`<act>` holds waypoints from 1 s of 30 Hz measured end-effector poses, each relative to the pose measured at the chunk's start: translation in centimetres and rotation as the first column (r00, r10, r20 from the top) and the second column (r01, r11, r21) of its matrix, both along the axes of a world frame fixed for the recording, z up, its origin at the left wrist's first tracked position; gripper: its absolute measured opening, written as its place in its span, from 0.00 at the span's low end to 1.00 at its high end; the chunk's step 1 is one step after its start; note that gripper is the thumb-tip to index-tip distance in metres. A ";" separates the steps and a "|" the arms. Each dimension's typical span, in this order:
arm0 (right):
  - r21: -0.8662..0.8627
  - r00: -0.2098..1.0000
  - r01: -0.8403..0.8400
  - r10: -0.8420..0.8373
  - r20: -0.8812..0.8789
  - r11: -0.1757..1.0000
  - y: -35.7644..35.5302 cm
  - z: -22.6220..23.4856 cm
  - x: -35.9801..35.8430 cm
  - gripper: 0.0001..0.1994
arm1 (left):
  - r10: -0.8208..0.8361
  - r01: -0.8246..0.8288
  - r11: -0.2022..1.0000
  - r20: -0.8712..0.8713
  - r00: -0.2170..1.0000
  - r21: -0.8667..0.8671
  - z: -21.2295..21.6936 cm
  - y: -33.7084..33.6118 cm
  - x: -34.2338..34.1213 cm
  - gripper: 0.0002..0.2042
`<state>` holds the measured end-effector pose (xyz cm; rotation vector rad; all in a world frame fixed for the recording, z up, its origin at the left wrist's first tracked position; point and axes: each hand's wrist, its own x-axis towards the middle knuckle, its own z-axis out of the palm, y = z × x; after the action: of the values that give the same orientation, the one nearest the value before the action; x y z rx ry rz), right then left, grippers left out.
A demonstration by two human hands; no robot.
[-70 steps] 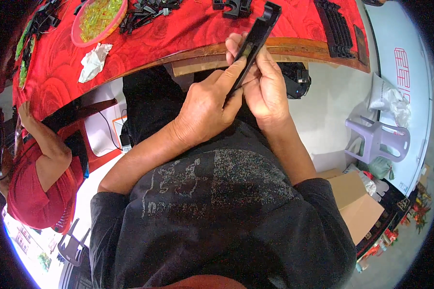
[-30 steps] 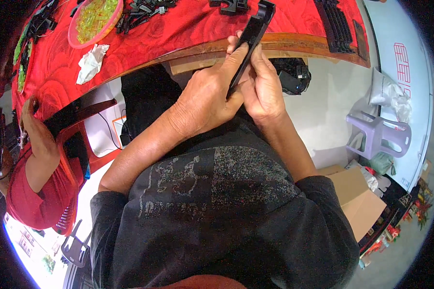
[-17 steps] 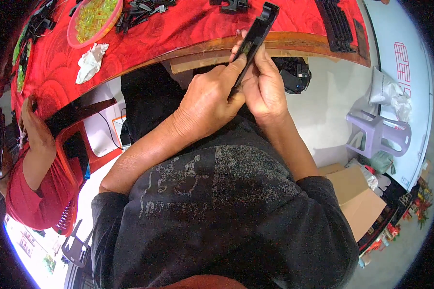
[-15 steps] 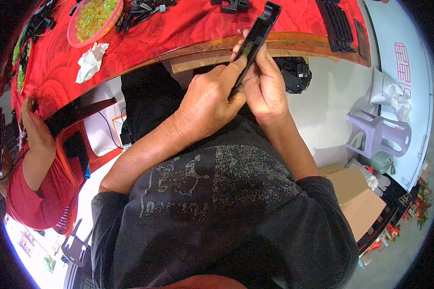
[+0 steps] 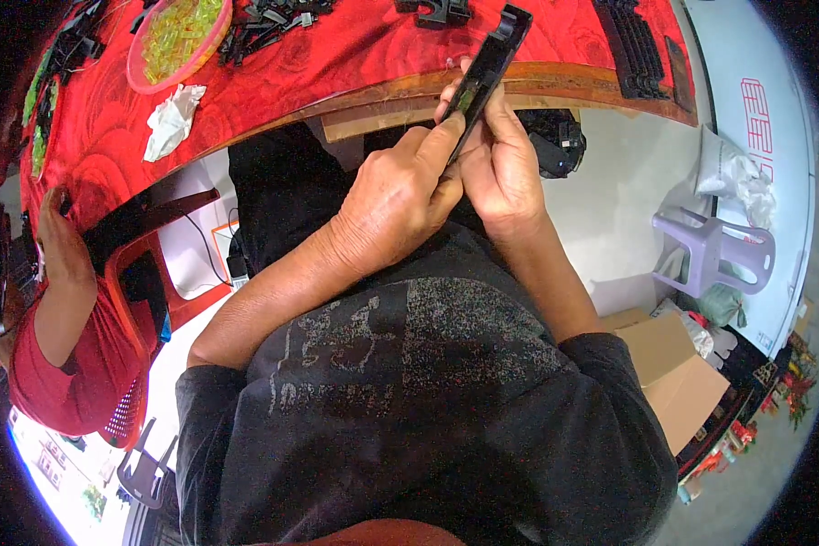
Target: The person takes a small plastic piece from a bowl and inserts it into a black plastic frame, then presses and fits the components together by hand.
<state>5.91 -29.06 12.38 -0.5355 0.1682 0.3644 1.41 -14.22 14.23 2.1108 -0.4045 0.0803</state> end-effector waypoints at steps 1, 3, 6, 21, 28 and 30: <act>-0.005 1.000 0.009 -0.009 0.000 1.000 0.0 0.2 0.0 0.21 | -0.005 0.005 1.000 0.003 1.000 -0.014 -0.1 -0.1 0.1 0.23; -0.023 1.000 0.010 -0.010 0.001 1.000 -0.1 0.2 0.0 0.21 | -0.012 0.013 1.000 0.006 1.000 -0.028 0.0 0.0 0.2 0.24; -0.047 1.000 -0.005 0.005 -0.004 0.999 -0.5 -0.3 0.0 0.21 | -0.041 0.040 0.999 -0.028 0.999 -0.028 0.1 0.0 0.3 0.24; -0.043 0.999 -0.036 0.036 -0.001 0.998 -0.8 -0.7 0.0 0.20 | -0.079 0.078 0.997 -0.089 0.993 -0.011 0.1 0.0 0.9 0.29; -0.092 0.999 -0.039 0.038 -0.006 0.995 -0.5 -0.8 -0.4 0.21 | -0.083 0.080 0.995 -0.056 0.995 -0.056 -0.2 0.2 1.2 0.33; -0.081 0.998 -0.055 0.054 -0.021 0.995 -0.8 -1.0 -0.3 0.21 | -0.080 0.077 0.994 -0.044 0.996 -0.074 -0.3 0.1 1.3 0.34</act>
<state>5.59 -29.84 11.43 -0.6178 0.1878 0.4171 2.75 -14.08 13.91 2.0196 -0.4492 -0.0004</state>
